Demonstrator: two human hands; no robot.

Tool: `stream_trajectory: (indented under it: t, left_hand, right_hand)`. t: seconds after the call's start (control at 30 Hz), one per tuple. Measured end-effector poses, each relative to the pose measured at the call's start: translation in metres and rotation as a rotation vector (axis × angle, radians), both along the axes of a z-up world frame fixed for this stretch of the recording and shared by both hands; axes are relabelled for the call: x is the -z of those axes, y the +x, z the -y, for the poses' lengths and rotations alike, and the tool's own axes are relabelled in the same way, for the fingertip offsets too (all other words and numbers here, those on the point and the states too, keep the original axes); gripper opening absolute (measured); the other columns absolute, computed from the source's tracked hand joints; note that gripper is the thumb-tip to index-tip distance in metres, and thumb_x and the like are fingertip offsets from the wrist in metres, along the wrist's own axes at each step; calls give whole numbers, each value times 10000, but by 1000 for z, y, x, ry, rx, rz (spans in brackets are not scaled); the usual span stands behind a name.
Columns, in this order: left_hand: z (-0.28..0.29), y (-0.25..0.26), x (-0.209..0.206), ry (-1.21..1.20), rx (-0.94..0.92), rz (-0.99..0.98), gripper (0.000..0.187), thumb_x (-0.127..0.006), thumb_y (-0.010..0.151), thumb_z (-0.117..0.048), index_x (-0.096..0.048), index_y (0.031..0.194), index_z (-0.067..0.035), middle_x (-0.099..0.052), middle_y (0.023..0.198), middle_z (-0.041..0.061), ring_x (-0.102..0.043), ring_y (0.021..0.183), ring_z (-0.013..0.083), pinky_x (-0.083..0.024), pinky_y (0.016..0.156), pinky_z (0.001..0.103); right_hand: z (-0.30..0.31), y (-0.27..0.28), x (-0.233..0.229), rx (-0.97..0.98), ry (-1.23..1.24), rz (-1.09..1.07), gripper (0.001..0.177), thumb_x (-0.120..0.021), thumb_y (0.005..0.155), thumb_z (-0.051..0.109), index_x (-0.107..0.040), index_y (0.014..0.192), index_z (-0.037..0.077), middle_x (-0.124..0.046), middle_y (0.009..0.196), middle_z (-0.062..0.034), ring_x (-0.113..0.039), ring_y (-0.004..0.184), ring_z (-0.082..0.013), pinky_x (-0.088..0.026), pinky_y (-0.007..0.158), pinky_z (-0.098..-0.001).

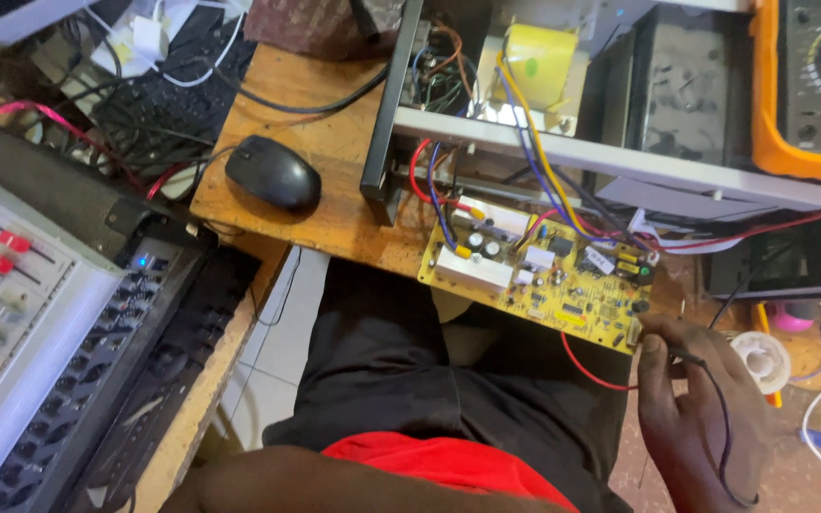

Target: The person uses a multimeter to test various points on a green circuit board. They hold the board with one hand and use the multimeter probes with the other to check connections on both sides of the board.

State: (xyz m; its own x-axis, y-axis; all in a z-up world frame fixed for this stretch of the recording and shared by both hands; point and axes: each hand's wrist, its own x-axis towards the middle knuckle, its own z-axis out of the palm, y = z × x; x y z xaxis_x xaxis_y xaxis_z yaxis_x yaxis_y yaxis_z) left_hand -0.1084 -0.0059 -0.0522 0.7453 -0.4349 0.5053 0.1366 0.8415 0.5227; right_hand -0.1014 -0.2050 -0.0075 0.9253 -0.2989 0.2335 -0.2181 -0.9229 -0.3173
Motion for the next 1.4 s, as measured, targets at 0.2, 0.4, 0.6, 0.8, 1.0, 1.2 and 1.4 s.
stream_trajectory:
  t: [0.2,0.4,0.6,0.8,1.0,1.2,1.4]
  left_hand:
    - [-92,123,-134,448,117,153,239,-601,1186,-271,-715,1246,-69,-741,1298,195,-772,1238,321,-665,1162,436]
    - [-90,141,-40,1457,-734,397,327,-643,955,-102,-721,1268,-52,-748,1308,131,-690,1266,314,-496,1098,427]
    - [-92,140,-54,1274,-712,278,312,-684,951,-61,-724,1261,-60,-739,1275,95,-707,1230,247,-526,1078,354]
    - [-92,145,-87,1137,-593,254,478,-654,976,-189,-690,1438,-72,-717,1305,75,-649,1165,192,-504,1022,299]
    - [-71,155,-61,889,-551,-47,414,-683,994,-46,-707,1408,-48,-721,1401,80,-683,1277,165,-533,1113,278]
    - [-60,162,-65,1019,-698,13,291,-643,1049,-190,-792,1282,-101,-777,1242,49,-728,1162,181,-555,964,302]
    - [-49,175,-51,930,-784,12,265,-666,1057,-204,-784,1268,-95,-777,1323,50,-694,1299,179,-519,1119,312]
  right_hand:
    - [5,2,-4,56,273,-118,265,-658,1027,206,-808,1244,180,-813,1148,-29,-789,791,-169,-568,772,-346]
    - [2,8,-1,145,448,-67,376,-665,1015,150,-780,1373,149,-798,1100,-66,-778,871,-181,-591,873,-327]
    - [5,2,-23,400,1005,-11,198,-659,1017,36,-799,1120,-59,-824,1268,-95,-733,882,-227,-597,855,-307]
    - [30,5,-33,109,1380,422,359,-620,1062,132,-695,1339,-85,-695,924,-209,-731,867,-316,-598,919,-345]
    - [39,53,0,133,1147,373,314,-636,1119,254,-746,1250,-9,-680,830,-99,-679,704,-175,-571,710,-262]
    - [24,68,-26,253,816,302,330,-594,1183,296,-680,946,83,-640,759,-36,-576,680,-126,-494,628,-300]
    - [15,70,-34,228,532,194,269,-618,1107,265,-802,1004,99,-802,1033,4,-688,1005,-141,-489,917,-328]
